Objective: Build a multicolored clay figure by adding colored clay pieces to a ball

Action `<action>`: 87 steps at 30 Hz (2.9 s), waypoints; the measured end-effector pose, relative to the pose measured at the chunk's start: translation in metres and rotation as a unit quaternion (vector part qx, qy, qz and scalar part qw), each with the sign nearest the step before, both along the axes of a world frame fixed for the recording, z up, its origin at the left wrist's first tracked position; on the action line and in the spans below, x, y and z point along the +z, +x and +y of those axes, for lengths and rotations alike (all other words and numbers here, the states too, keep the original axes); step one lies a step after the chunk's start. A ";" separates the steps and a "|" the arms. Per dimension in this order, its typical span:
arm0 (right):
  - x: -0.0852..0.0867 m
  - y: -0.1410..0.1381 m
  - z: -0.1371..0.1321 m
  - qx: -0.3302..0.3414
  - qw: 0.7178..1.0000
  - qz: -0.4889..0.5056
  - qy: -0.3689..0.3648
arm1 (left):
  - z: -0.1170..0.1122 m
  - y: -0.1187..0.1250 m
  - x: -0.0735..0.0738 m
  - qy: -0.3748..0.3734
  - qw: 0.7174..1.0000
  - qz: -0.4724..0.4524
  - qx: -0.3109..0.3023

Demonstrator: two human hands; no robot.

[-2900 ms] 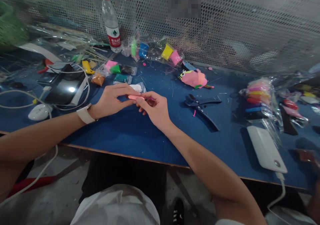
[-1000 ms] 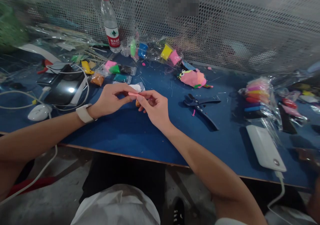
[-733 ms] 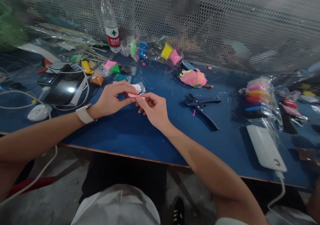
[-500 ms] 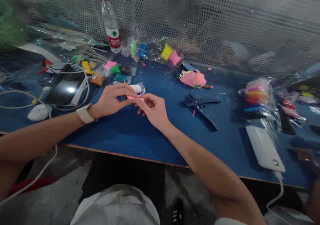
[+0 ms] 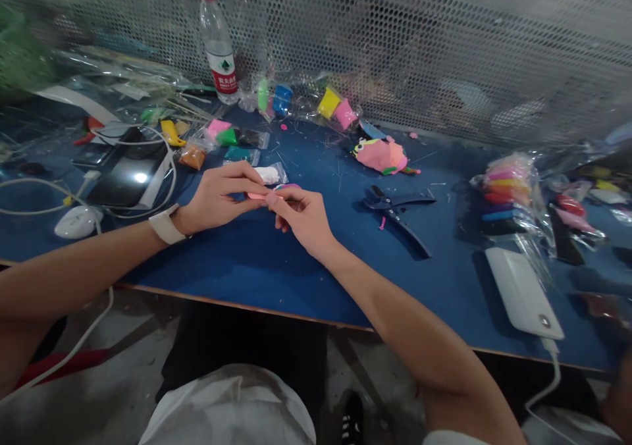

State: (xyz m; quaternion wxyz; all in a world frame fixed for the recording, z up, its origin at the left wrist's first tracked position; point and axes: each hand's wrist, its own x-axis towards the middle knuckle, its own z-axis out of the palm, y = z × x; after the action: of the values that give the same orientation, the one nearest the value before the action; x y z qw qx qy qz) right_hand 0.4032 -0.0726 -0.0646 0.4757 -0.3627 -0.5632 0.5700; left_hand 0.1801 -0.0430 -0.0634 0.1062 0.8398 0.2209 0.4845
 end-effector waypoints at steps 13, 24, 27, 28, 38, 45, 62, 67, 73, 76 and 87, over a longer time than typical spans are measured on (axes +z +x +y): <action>-0.004 0.003 0.002 -0.043 0.998 0.042 0.013 | 0.000 0.001 -0.002 0.016 0.999 -0.019 0.024; -0.005 0.003 0.001 -0.005 0.999 0.017 0.031 | 0.000 -0.001 0.000 0.028 0.999 0.016 0.017; -0.004 0.002 0.000 0.014 1.000 0.011 0.011 | 0.000 -0.001 0.001 0.045 0.999 0.015 0.003; -0.003 0.001 0.000 0.020 1.000 0.004 0.006 | 0.000 -0.001 0.001 0.046 0.999 0.017 0.000; -0.006 0.001 -0.002 0.023 1.000 0.001 0.008 | -0.001 0.000 0.001 0.079 0.996 0.020 -0.021; -0.006 0.000 -0.001 0.028 0.999 0.026 0.012 | -0.002 0.000 0.002 0.104 0.994 0.005 -0.008; -0.005 0.001 0.001 -0.013 0.998 0.041 0.054 | 0.001 -0.003 0.000 0.089 0.996 0.013 0.007; -0.008 0.001 0.001 -0.015 0.998 0.036 0.050 | 0.002 -0.002 -0.002 0.088 0.996 0.018 -0.010; -0.007 0.002 0.001 -0.030 0.998 0.051 0.035 | 0.002 0.000 0.000 0.086 0.996 -0.007 0.008; -0.006 0.002 0.001 -0.027 0.997 0.057 0.048 | 0.002 0.000 0.001 0.087 0.996 0.000 0.009; -0.005 0.003 0.001 -0.031 0.998 0.041 0.023 | 0.002 0.000 -0.001 0.080 0.997 0.005 0.010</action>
State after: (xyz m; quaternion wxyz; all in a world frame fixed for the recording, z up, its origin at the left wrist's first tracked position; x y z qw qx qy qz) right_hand 0.4057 -0.0715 -0.0700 0.5240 -0.3451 -0.5446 0.5565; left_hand 0.1799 -0.0413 -0.0647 0.0325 0.8455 0.1906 0.4977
